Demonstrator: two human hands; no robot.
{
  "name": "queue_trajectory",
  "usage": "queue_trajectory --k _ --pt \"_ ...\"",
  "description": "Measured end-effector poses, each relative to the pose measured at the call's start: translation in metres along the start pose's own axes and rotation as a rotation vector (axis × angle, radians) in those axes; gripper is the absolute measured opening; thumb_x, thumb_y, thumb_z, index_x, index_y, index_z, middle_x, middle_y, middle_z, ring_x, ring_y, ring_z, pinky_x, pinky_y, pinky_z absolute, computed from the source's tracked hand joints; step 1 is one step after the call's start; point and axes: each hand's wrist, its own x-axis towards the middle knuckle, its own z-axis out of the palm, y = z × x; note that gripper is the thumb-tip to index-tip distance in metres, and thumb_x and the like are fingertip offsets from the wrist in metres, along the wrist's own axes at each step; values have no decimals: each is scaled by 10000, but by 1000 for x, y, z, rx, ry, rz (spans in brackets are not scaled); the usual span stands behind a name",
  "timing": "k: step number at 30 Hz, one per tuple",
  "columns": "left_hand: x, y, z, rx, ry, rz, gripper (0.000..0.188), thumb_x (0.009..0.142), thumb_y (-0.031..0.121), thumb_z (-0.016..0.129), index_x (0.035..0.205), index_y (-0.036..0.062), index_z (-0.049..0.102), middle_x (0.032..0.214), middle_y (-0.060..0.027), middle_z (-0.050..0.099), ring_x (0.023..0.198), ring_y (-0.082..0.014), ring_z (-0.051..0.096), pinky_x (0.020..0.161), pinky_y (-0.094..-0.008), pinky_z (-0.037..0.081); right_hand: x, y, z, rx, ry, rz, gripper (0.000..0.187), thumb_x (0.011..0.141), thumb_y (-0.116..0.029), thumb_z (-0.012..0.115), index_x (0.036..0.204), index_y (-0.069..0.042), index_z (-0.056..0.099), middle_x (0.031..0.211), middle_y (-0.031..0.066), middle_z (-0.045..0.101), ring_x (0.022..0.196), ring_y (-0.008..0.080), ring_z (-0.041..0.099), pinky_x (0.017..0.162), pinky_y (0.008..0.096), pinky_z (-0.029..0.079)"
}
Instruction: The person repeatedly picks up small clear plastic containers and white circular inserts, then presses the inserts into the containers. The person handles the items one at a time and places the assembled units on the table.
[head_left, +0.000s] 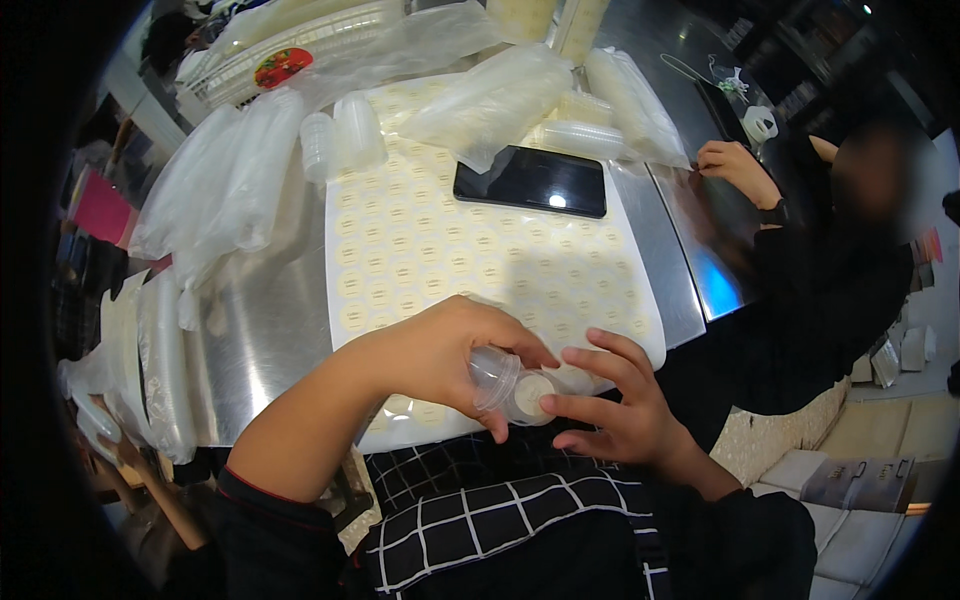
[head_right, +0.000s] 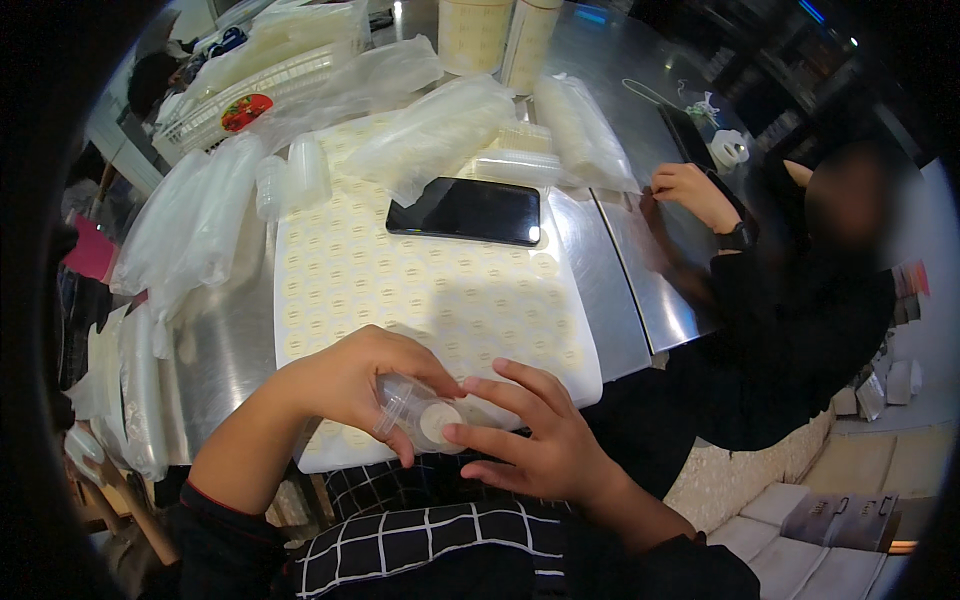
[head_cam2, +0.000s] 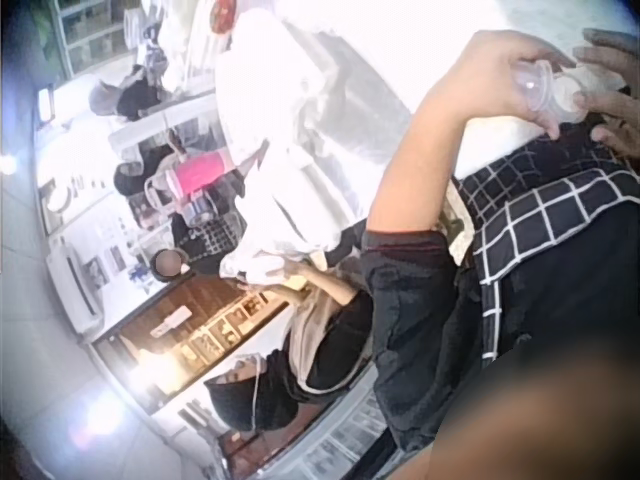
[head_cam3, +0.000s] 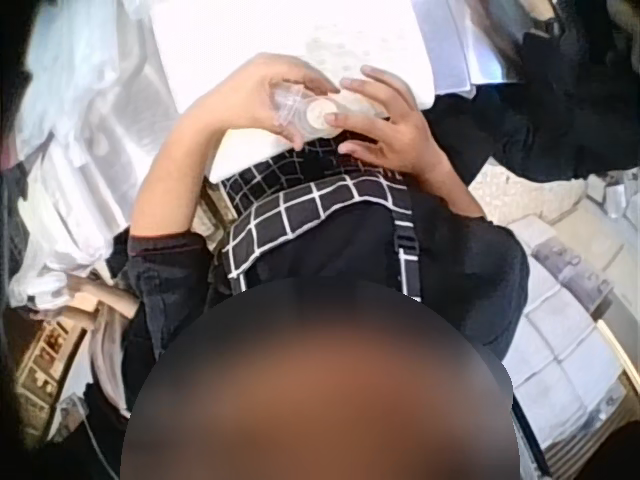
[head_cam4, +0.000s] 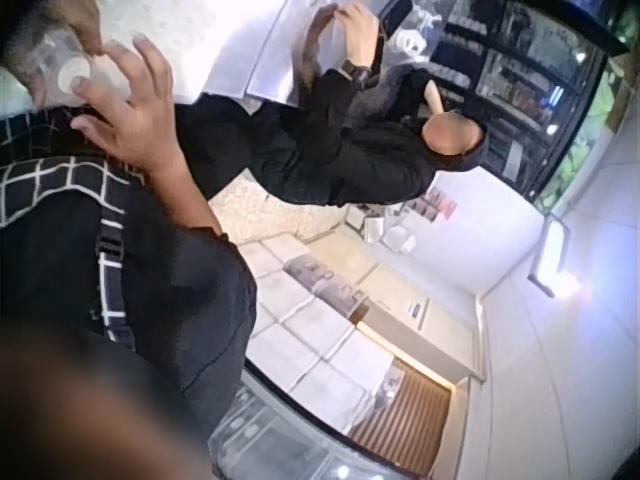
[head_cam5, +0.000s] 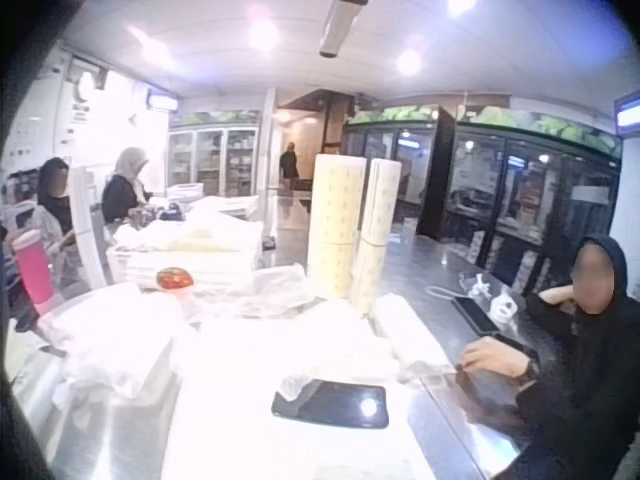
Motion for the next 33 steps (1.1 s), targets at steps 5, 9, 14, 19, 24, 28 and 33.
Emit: queue_trajectory --k 5,9,14,19,24,28,33 --pt "1 0 0 -57 4 -10 528 546 220 937 1003 55 732 951 -100 718 883 -243 681 787 -333 517 -2 24 -17 -31 -73 162 312 758 -247 795 1034 -149 686 1091 42 660 1145 252 600 1054 473 409" --pt "1 -1 0 -79 17 -9 512 541 193 941 989 52 735 947 -98 722 878 -237 683 787 -332 517 -16 36 -25 31 -160 204 301 669 -169 858 929 -116 715 1097 33 695 1197 223 603 1082 467 399" --pt "1 -2 0 -106 14 -14 496 578 212 926 1009 59 734 933 -81 717 872 -220 677 781 -316 511 -26 46 -12 54 -4 172 272 697 -131 831 937 -111 705 1069 27 694 1156 214 626 1065 447 424" --pt "2 -1 0 -105 9 -26 505 560 195 932 1003 57 734 936 -85 719 870 -222 678 782 -318 511 -27 45 -6 -49 94 73 236 690 -112 829 900 -101 723 1023 32 705 1095 203 660 1010 422 479" --pt "2 1 0 -111 5 -34 527 534 195 944 1000 60 738 936 -91 720 869 -223 680 783 -322 510 -20 36 -11 -21 70 137 160 699 -71 806 843 -94 742 980 37 718 1050 208 680 998 418 490" --pt "2 3 1 -92 8 -36 525 537 189 941 1002 55 737 940 -93 720 874 -223 679 782 -324 511 -14 28 -16 16 48 229 115 711 -33 765 814 -78 746 963 54 724 1024 221 690 981 418 503" --pt "2 6 4 -47 14 -10 523 541 190 934 1003 46 736 946 -99 718 881 -237 679 782 -329 514 -6 28 -25 150 18 369 98 717 -15 743 808 -53 738 959 86 723 1015 253 690 970 401 509"
